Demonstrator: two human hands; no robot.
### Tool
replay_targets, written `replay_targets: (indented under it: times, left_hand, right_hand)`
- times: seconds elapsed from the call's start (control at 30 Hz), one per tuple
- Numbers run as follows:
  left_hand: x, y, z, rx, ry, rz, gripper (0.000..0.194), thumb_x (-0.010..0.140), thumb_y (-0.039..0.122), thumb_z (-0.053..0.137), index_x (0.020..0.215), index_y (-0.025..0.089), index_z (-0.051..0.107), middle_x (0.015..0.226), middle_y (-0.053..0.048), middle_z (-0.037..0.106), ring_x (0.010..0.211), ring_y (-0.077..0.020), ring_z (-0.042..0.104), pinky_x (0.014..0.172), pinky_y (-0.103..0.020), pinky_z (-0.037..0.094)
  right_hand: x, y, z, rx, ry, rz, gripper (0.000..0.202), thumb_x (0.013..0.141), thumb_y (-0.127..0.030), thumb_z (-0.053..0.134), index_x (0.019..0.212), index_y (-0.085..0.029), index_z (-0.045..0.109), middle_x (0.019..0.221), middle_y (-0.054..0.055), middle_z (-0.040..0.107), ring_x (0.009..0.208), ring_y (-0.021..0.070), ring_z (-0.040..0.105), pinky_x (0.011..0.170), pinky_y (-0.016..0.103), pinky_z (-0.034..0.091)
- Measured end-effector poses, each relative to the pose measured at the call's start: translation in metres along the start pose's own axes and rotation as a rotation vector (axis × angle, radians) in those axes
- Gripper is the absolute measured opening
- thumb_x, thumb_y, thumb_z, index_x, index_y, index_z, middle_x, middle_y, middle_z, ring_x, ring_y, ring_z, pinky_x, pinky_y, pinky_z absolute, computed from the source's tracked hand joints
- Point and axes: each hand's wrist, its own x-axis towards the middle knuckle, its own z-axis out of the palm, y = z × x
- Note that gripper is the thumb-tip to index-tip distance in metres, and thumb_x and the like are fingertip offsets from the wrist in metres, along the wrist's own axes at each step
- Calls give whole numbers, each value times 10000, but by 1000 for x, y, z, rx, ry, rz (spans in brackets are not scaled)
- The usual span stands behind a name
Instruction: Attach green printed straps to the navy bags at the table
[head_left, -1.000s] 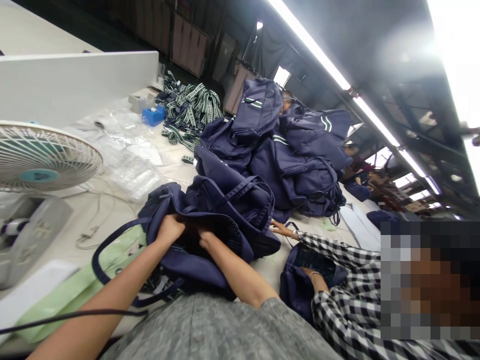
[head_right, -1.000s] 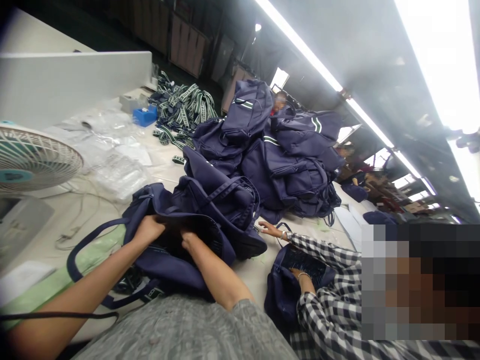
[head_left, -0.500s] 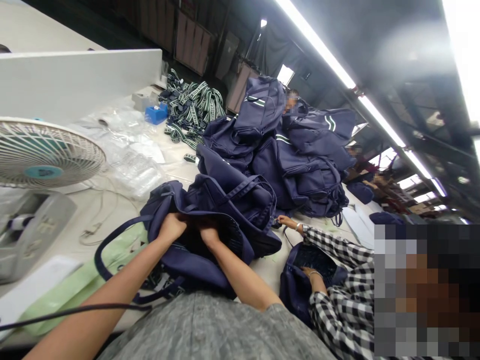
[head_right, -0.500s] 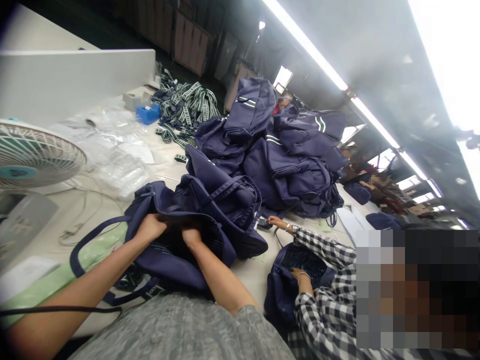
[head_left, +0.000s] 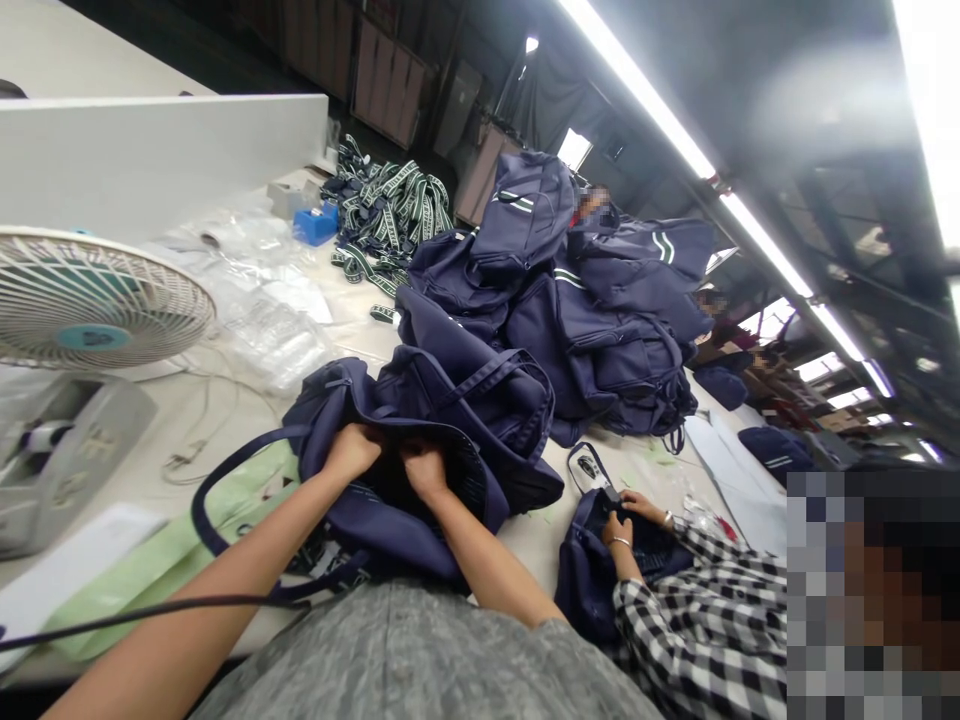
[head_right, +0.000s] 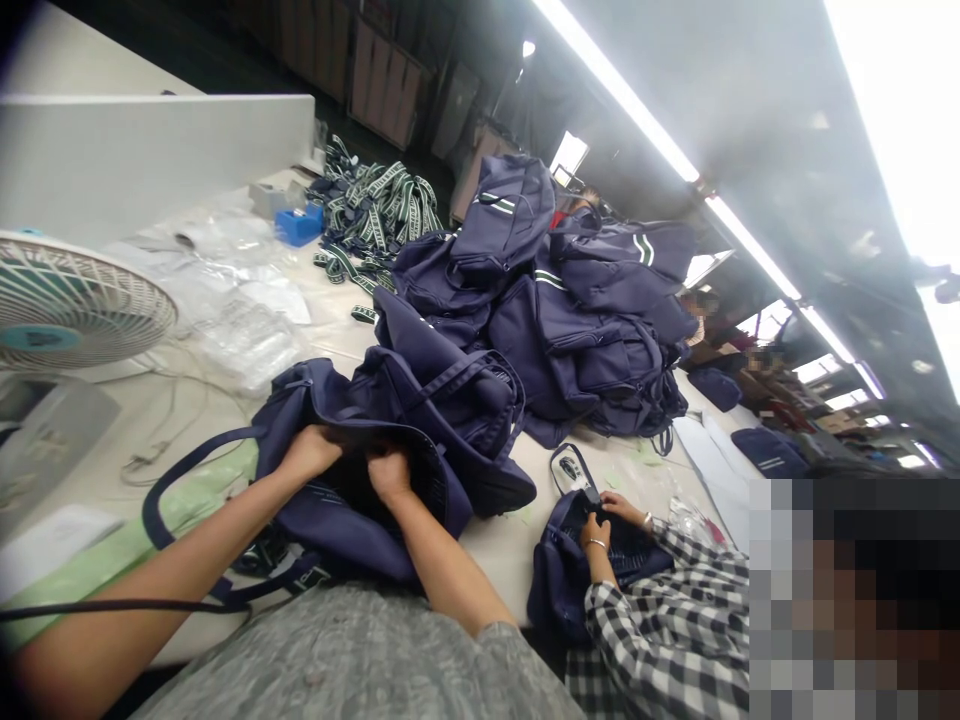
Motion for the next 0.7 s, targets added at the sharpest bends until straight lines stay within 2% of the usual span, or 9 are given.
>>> replay_targets:
  times: [0.2,0.5,0.6,0.7]
  left_hand:
    - [1,1,1,62,-9,-14,208,744,223,599,852,106,734,969,-190,730,1039,-337,656,792,-306,523]
    - [9,2,6,35,-12,-29,272,728,292,600,883,103,720,1026,-217,711,1115,-384,610,866,-381,514]
    - [14,-4,10,-19,-21,-58,173,672,253,619,735,117,705,829,-184,727,973,-377,668,815,-389,537]
    - [19,-12,15,-108,-20,-95,111,615,234,642,561,137,640,584,-148,660,763,-370,688,714,-409,562]
  right_hand:
    - [-4,-6,-1,-86,-8,5,171,820,-164,613,906,-168,761,916,82,755,860,205,714,815,266,528]
    - [-10,-17,-6,-360,-66,-67,200,871,-222,588,956,-171,762,911,115,753,905,218,710,832,239,504]
    - [-9,-17,-5,-386,-72,-69,193,866,-215,596,949,-176,766,897,113,754,912,223,710,841,241,502]
    - [-9,-13,-2,-314,-58,-77,177,854,-210,608,913,-185,773,893,107,755,919,226,710,852,246,502]
